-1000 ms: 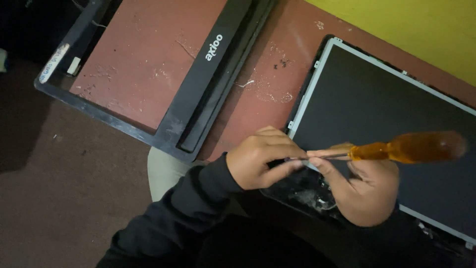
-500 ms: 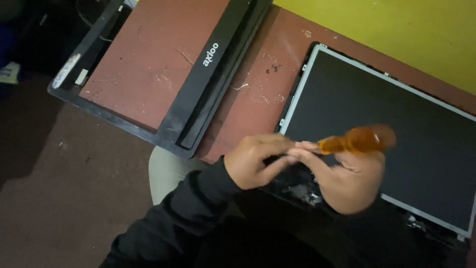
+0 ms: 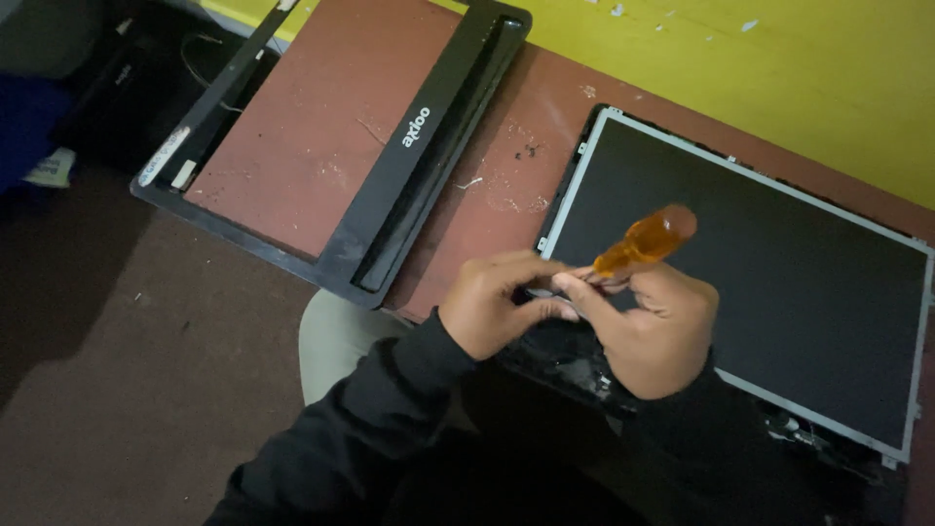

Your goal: Disassembling a laptop screen assembly by removing screws with a screwdriver and prying the LCD panel from the frame.

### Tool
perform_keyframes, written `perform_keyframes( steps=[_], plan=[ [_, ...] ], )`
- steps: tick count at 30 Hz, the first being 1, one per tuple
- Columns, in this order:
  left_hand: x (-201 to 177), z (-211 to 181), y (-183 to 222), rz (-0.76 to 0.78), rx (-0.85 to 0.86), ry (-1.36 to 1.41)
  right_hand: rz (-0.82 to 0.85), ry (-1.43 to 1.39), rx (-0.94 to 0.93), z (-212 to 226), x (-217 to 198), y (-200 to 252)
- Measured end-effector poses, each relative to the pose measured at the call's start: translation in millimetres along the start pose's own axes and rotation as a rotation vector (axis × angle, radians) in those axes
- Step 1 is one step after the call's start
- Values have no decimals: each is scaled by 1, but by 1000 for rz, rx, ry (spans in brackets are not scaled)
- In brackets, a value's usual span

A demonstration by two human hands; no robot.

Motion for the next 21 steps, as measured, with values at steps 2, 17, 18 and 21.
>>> perform_keyframes(
  steps=[2, 17, 18, 21],
  plan=[
    [4, 1, 4, -78, -20, -57, -45, 57, 47, -9, 2, 7],
    [11, 1, 8, -175, -122, 40, -12, -212, 218, 8, -5, -16],
    [9, 1, 6, -176, -118, 38, -14, -212, 214, 9, -19, -20],
    [12, -3, 3, -60, 26, -50, 298, -521, 86, 36, -38, -35]
  ],
)
Point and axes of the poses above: each hand's wrist, its own y-axis away from the middle knuckle, its own x-axis out of the palm, z = x × y, the point moved 5 cm from there along -y, towards the middle knuckle, and after that the axes turned 13 degrees about -y, right-handed, at the moved point
